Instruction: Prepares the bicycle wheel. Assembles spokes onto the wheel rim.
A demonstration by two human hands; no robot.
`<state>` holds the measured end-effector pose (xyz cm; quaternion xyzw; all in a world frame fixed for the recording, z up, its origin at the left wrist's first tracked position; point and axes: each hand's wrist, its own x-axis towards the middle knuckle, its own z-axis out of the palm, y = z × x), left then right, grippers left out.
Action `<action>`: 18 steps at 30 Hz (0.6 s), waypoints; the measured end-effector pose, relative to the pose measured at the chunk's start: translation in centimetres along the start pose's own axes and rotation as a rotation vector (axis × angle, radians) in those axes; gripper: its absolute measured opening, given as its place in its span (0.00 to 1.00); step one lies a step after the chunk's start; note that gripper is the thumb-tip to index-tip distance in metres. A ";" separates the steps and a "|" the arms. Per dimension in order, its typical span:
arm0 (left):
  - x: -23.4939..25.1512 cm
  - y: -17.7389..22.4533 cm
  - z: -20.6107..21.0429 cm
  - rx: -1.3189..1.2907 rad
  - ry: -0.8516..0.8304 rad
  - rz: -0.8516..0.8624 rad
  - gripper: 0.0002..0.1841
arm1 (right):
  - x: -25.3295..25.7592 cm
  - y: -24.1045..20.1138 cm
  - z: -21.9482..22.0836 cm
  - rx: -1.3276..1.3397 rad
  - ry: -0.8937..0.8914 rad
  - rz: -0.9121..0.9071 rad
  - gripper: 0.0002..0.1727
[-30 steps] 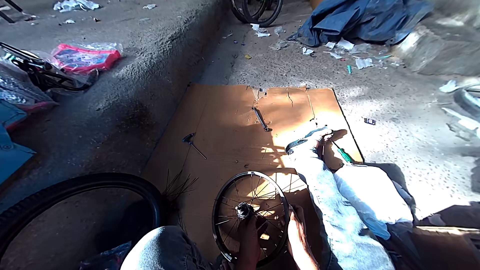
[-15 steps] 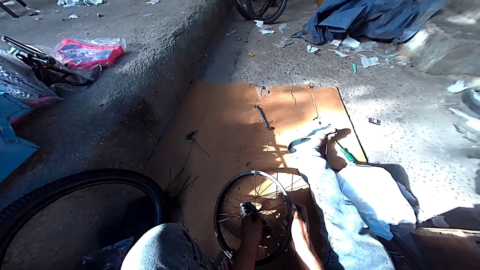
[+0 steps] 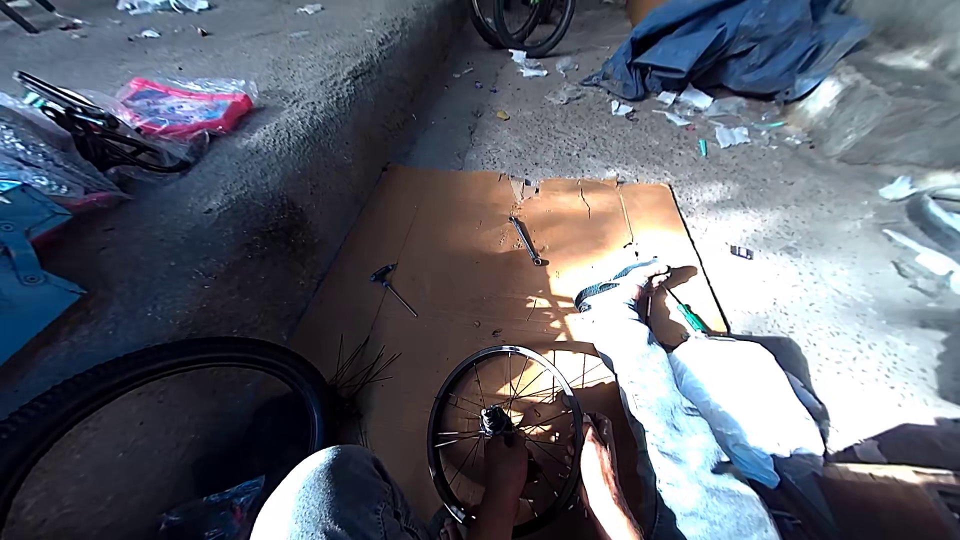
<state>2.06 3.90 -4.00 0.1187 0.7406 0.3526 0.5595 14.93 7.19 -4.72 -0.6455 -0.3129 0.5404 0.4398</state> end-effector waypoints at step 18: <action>-0.8 -1.0 0.8 -0.717 -0.036 -0.081 0.18 | 1.4 -3.9 -2.9 -0.101 -0.202 0.025 0.17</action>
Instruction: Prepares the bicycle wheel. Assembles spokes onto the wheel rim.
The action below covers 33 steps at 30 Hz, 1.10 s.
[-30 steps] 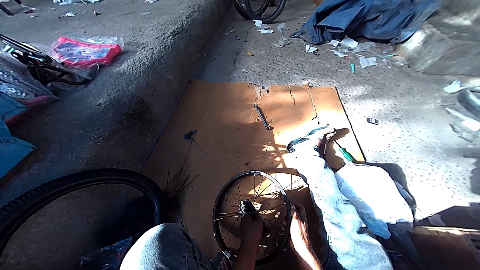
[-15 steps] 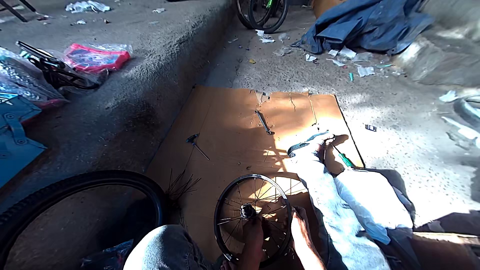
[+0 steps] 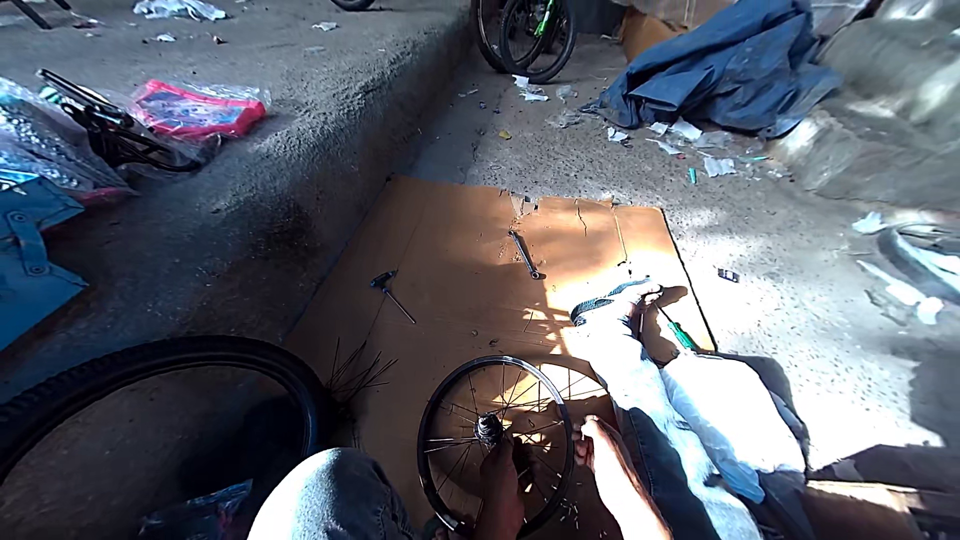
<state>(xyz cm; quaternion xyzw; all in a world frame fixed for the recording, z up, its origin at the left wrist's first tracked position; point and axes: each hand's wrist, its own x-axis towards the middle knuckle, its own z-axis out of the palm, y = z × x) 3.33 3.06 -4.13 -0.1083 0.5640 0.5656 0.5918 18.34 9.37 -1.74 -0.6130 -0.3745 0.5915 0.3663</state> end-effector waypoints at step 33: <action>0.4 0.0 -0.1 1.124 0.076 0.235 0.18 | -0.4 4.5 1.4 -1.628 -0.575 -0.382 0.20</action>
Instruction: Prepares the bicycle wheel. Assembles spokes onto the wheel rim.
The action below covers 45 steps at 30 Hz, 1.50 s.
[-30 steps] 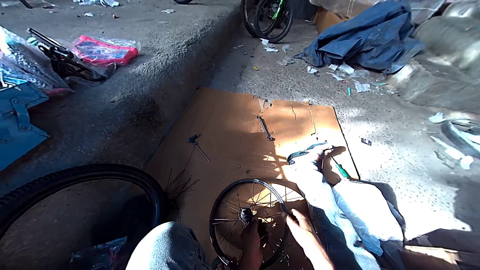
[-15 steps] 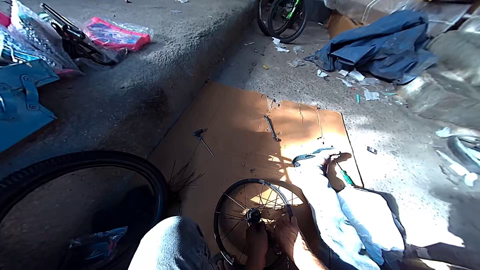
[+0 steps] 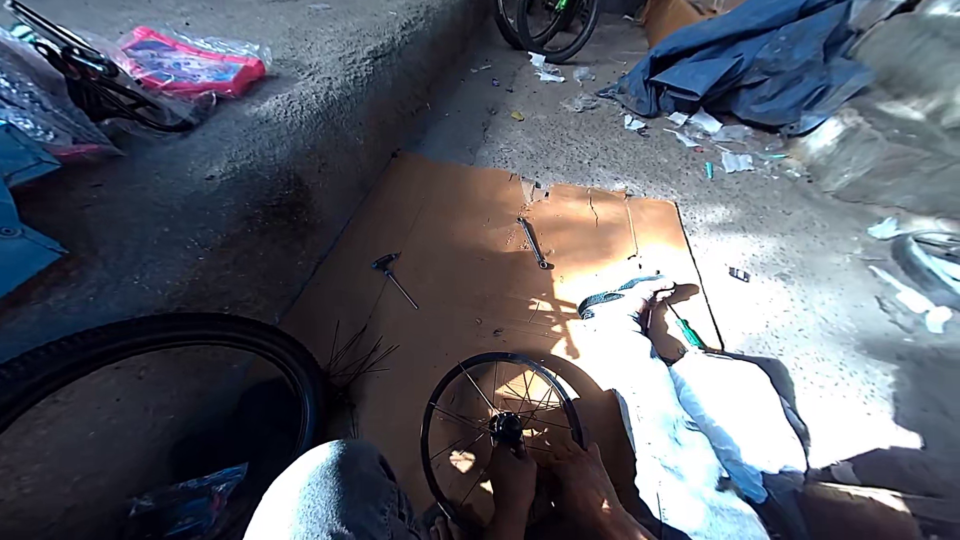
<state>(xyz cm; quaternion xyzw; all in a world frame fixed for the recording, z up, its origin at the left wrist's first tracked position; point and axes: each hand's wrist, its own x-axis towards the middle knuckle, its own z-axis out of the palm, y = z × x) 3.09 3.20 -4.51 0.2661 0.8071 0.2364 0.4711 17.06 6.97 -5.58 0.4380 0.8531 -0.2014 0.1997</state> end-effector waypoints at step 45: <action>-0.2 -3.0 -0.1 0.014 -0.062 0.041 0.12 | -2.9 -4.4 -0.1 0.315 -0.231 0.133 0.18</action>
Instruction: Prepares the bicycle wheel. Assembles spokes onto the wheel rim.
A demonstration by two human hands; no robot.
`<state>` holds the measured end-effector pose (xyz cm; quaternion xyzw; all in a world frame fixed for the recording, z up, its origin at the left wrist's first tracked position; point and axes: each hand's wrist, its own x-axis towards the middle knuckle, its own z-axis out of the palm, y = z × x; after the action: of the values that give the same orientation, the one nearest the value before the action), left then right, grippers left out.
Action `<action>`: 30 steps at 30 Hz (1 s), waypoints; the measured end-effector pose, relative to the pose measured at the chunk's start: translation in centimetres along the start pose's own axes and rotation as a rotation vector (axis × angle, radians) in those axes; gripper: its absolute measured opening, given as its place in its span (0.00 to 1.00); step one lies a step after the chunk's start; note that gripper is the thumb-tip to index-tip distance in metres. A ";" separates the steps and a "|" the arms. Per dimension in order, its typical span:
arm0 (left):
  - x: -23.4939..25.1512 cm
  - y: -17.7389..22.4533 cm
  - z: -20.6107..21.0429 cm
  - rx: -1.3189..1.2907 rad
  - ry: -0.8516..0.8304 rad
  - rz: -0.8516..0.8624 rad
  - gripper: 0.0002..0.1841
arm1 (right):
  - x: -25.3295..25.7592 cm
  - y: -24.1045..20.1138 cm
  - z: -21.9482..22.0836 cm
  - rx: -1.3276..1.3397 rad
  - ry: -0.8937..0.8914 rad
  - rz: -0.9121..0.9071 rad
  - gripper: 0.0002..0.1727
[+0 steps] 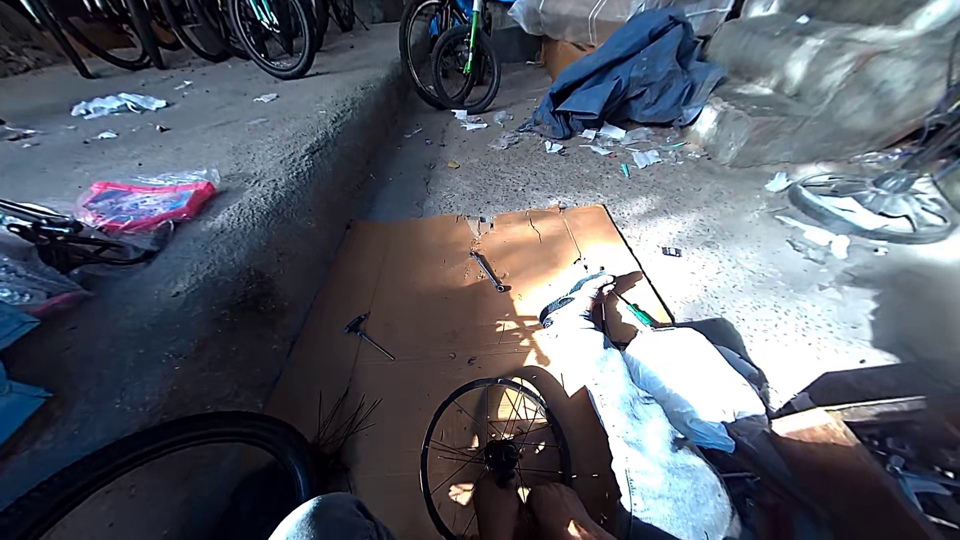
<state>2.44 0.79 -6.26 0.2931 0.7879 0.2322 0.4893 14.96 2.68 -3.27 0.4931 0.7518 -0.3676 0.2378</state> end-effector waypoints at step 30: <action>-0.9 0.2 0.0 0.250 0.041 0.092 0.17 | 0.6 0.7 1.4 -0.110 0.077 -0.120 0.14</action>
<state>2.85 0.31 -5.52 0.3827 0.8063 0.1601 0.4216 15.37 2.15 -4.79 0.4472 0.8075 -0.3203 0.2131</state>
